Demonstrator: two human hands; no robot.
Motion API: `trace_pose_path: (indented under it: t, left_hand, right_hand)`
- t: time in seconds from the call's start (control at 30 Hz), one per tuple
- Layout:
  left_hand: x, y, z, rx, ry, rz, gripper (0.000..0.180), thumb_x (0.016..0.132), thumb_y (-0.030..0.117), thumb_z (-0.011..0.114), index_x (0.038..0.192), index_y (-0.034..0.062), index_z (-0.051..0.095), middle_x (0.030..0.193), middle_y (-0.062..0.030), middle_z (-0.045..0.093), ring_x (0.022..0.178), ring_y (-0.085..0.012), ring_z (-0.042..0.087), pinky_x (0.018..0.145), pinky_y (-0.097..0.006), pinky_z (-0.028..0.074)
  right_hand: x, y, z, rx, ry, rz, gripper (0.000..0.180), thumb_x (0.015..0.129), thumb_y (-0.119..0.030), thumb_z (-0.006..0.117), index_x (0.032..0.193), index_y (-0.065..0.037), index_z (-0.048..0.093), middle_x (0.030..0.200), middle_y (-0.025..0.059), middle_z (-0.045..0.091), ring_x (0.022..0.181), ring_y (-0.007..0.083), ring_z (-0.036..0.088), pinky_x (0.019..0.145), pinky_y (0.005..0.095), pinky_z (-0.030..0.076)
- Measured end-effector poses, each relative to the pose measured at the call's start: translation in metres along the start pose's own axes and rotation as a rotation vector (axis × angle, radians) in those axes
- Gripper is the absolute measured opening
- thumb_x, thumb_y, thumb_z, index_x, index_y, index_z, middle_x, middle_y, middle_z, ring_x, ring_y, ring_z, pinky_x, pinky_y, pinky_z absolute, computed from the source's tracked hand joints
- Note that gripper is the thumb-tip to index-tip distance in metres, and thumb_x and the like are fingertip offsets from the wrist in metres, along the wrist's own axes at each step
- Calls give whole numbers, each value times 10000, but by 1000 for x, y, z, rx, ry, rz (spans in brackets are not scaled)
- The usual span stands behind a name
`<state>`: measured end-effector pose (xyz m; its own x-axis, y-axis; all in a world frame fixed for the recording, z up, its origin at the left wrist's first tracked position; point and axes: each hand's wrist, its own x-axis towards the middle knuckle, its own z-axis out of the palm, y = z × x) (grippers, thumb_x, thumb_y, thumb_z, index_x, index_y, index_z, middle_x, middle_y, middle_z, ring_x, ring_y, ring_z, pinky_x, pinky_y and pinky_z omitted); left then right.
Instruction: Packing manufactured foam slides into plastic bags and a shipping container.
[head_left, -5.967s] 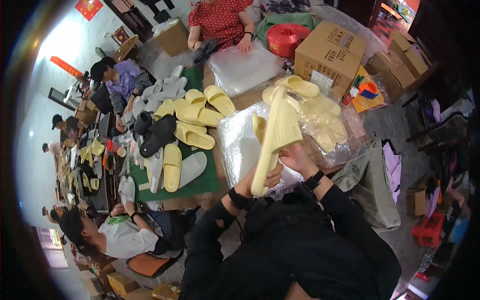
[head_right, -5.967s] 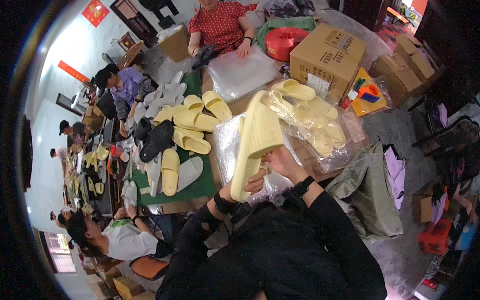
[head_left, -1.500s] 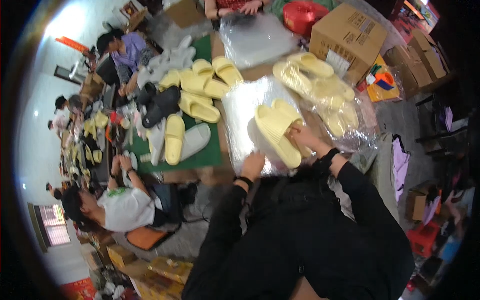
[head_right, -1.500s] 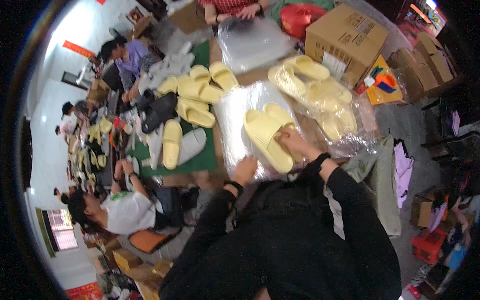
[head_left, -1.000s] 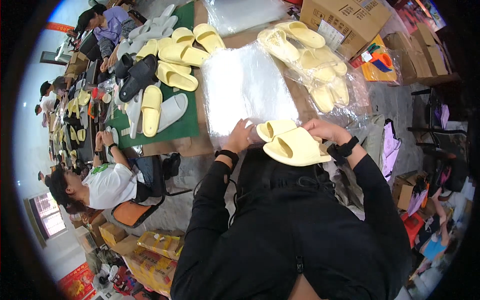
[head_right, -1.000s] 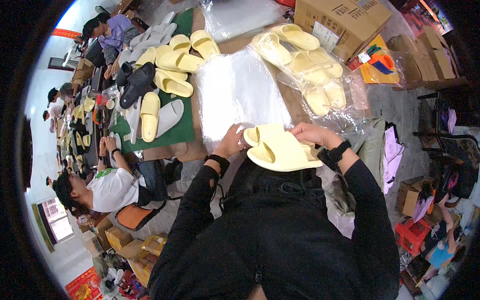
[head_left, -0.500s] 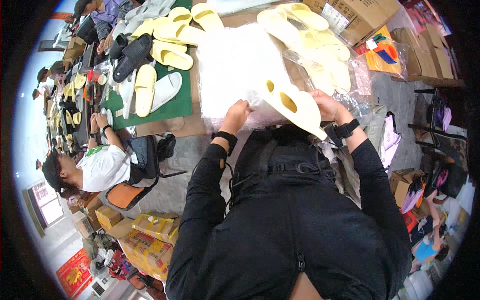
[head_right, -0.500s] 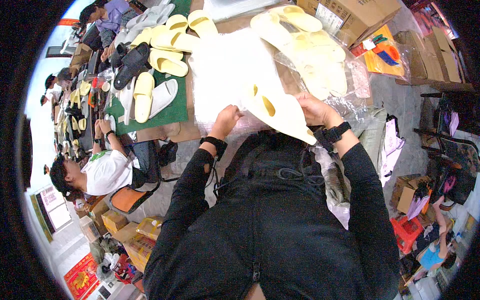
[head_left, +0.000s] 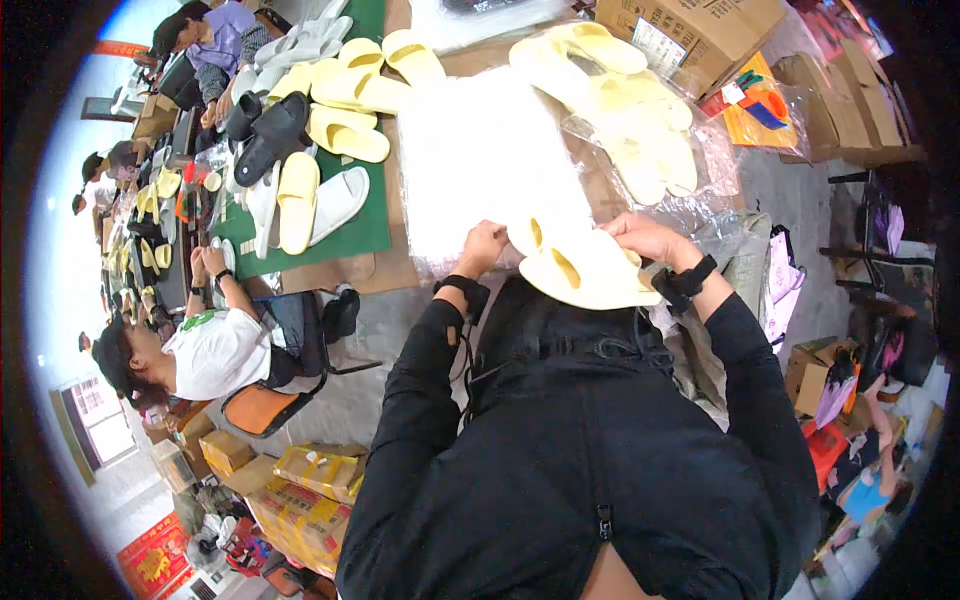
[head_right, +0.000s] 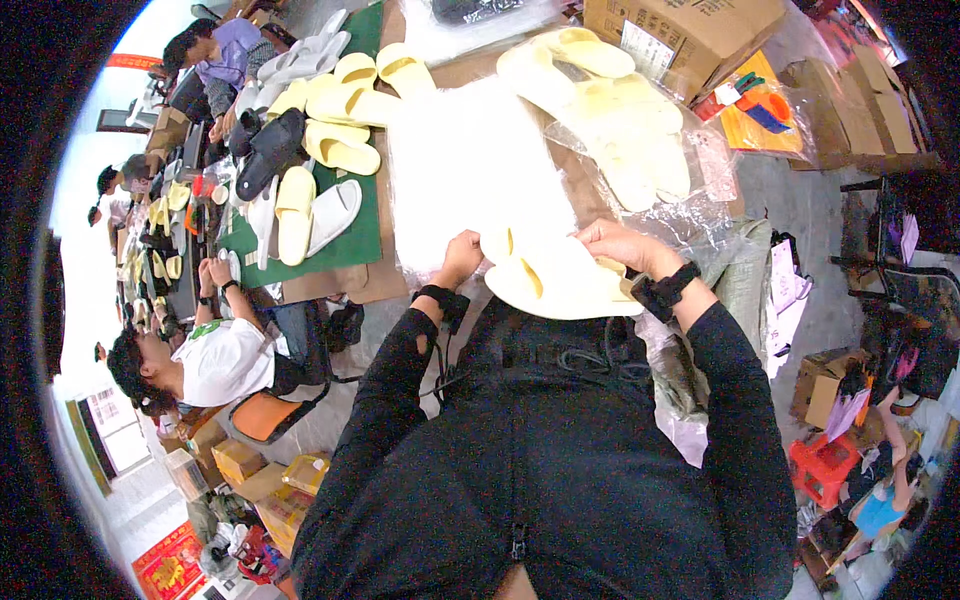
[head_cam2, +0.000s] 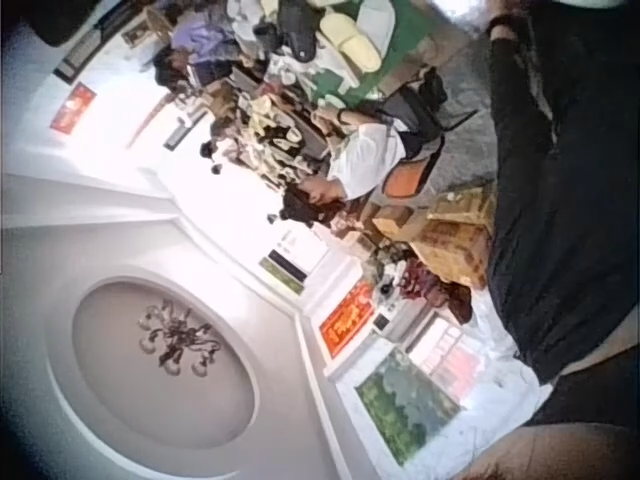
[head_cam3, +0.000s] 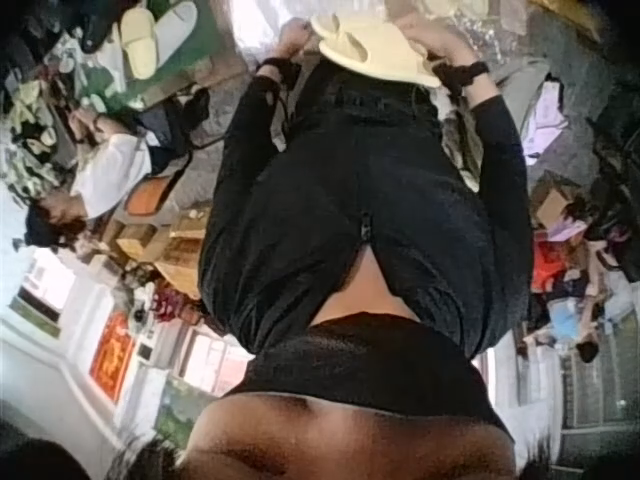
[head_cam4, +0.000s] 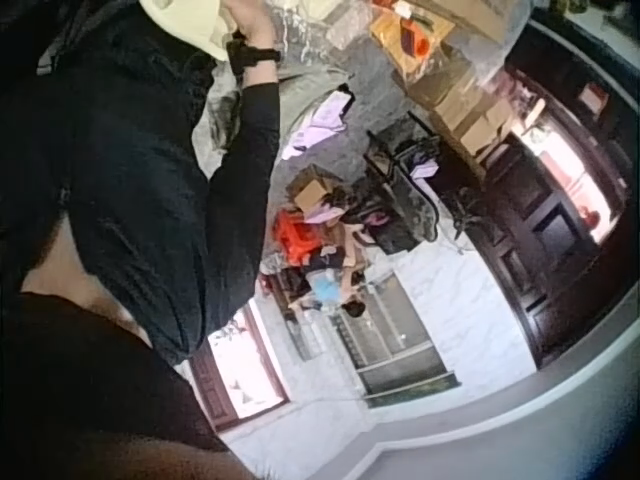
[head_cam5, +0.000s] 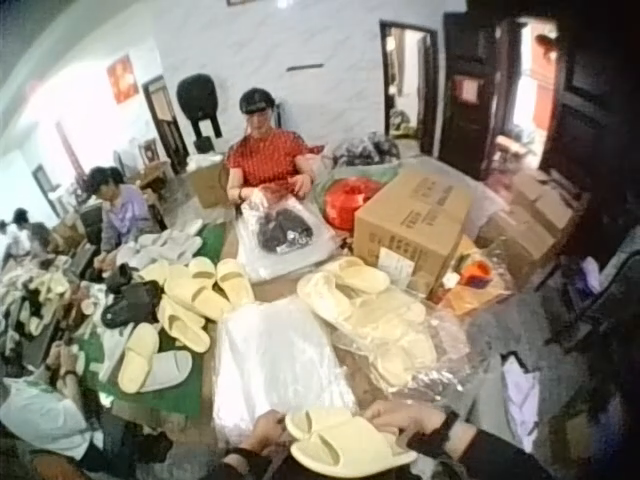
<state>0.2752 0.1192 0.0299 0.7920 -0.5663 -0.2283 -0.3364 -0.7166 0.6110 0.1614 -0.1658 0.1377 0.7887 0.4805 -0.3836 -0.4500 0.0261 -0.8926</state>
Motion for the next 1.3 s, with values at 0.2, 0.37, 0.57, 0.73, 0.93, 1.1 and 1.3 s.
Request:
trace_pose_path:
  t: [0.2, 0.37, 0.57, 0.73, 0.93, 1.1, 1.3]
  left_hand:
    - [0, -7, 8, -319, -16, 29, 170, 761, 182, 576, 854, 61, 649, 838, -149, 632, 807, -300, 596, 700, -348, 476]
    - [-11, 5, -5, -139, 37, 228, 256, 834, 241, 499, 817, 12, 613, 799, -180, 625, 760, -377, 580, 663, -400, 458]
    - [-11, 23, -19, -120, 237, -25, 268, 850, 239, 477, 903, 27, 633, 825, -200, 614, 795, -379, 577, 716, -425, 461]
    - [-31, 40, -29, -63, 284, 124, 229, 843, 142, 482, 1001, 40, 614, 910, -180, 608, 840, -352, 567, 730, -413, 461]
    - [-59, 45, -45, 140, 482, 411, 266, 784, 95, 521, 1032, 65, 611, 1052, -125, 571, 929, -318, 528, 800, -389, 438]
    - [-78, 31, -68, -11, 459, 440, 292, 755, 65, 554, 1041, 73, 614, 1058, -121, 567, 977, -312, 510, 843, -384, 421]
    - [-82, 30, -101, -107, 211, 780, 240, 804, 61, 548, 1030, 79, 626, 985, -126, 608, 932, -291, 551, 824, -375, 438]
  right_hand:
    - [11, -4, 18, 30, -66, 59, 272, 812, -175, 577, 967, 39, 639, 886, 20, 650, 793, 74, 577, 742, 224, 448]
    - [14, -5, 28, 44, -25, 144, 227, 834, -166, 551, 937, 7, 656, 824, -35, 628, 715, 43, 531, 686, 213, 434]
    - [31, 32, 33, -349, 200, 18, 225, 857, -154, 527, 781, 46, 598, 821, -4, 612, 741, 48, 492, 676, 231, 409]
    - [34, 22, 65, -770, 558, -150, 174, 758, -116, 512, 647, 13, 546, 719, 155, 512, 714, 332, 518, 640, 402, 416]
    - [55, 19, 110, -1080, 845, -377, 146, 717, -117, 566, 625, -5, 551, 738, 134, 517, 735, 306, 525, 655, 400, 420]
    - [76, 17, 146, -1091, 1021, -373, 111, 708, -102, 574, 657, -3, 561, 767, 125, 528, 769, 306, 523, 679, 397, 413]
    - [91, 5, 166, -1152, 1131, -286, 77, 722, -73, 554, 772, -14, 561, 845, 148, 527, 833, 323, 503, 692, 416, 400]
